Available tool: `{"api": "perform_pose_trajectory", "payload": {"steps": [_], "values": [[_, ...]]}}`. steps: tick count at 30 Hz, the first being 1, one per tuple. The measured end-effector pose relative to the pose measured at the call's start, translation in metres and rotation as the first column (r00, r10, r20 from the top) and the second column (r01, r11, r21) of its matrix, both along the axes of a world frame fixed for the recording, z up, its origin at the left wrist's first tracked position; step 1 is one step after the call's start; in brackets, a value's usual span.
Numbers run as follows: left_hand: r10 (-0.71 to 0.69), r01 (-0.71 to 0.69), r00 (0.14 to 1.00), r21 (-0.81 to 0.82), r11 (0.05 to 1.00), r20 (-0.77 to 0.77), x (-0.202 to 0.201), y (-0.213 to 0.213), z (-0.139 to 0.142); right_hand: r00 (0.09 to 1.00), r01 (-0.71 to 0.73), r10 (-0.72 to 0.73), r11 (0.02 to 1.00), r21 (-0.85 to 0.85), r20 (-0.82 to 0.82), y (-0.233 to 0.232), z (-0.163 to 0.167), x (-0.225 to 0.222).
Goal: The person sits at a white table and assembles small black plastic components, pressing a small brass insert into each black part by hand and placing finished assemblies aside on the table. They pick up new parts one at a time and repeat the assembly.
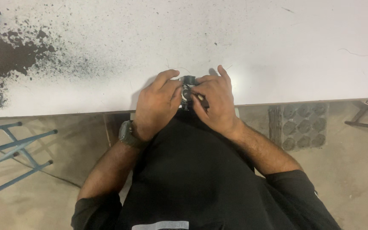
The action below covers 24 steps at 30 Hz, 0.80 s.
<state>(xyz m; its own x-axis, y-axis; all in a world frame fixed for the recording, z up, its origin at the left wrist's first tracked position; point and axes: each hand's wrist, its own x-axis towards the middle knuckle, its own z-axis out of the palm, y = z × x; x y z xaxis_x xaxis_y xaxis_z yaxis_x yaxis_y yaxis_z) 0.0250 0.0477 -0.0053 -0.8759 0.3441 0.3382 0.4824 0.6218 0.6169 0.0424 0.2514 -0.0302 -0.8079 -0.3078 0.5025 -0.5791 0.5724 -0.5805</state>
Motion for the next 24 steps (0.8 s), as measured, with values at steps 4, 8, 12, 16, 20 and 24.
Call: {"api": "perform_pose_trajectory", "payload": {"steps": [4,8,12,16,20,24], "values": [[0.023,-0.023,0.998,0.008,1.0,0.051,0.003,0.0,-0.006,1.0,-0.004,0.006,0.998,0.063,-0.021,0.0,-0.004,-0.002],[0.007,-0.007,1.0,0.002,1.0,-0.006,0.005,-0.001,-0.011,1.0,-0.013,0.013,1.0,0.024,-0.012,0.0,-0.003,-0.001],[0.05,-0.046,0.993,0.041,0.998,-0.106,0.009,0.001,-0.018,0.997,-0.016,0.017,1.0,0.021,-0.069,-0.006,-0.007,0.001],[0.057,-0.055,0.997,0.03,0.998,-0.054,0.011,0.002,-0.024,0.996,0.008,-0.003,0.999,0.05,-0.094,-0.01,-0.013,0.001],[0.093,-0.093,0.995,-0.017,0.996,-0.027,0.013,0.002,-0.022,0.996,0.01,-0.005,0.998,0.064,-0.085,-0.015,-0.004,0.001],[0.08,-0.076,0.996,0.081,0.994,-0.038,0.017,-0.007,-0.015,0.997,0.0,0.01,0.991,0.133,-0.077,-0.025,0.01,-0.003]]}}
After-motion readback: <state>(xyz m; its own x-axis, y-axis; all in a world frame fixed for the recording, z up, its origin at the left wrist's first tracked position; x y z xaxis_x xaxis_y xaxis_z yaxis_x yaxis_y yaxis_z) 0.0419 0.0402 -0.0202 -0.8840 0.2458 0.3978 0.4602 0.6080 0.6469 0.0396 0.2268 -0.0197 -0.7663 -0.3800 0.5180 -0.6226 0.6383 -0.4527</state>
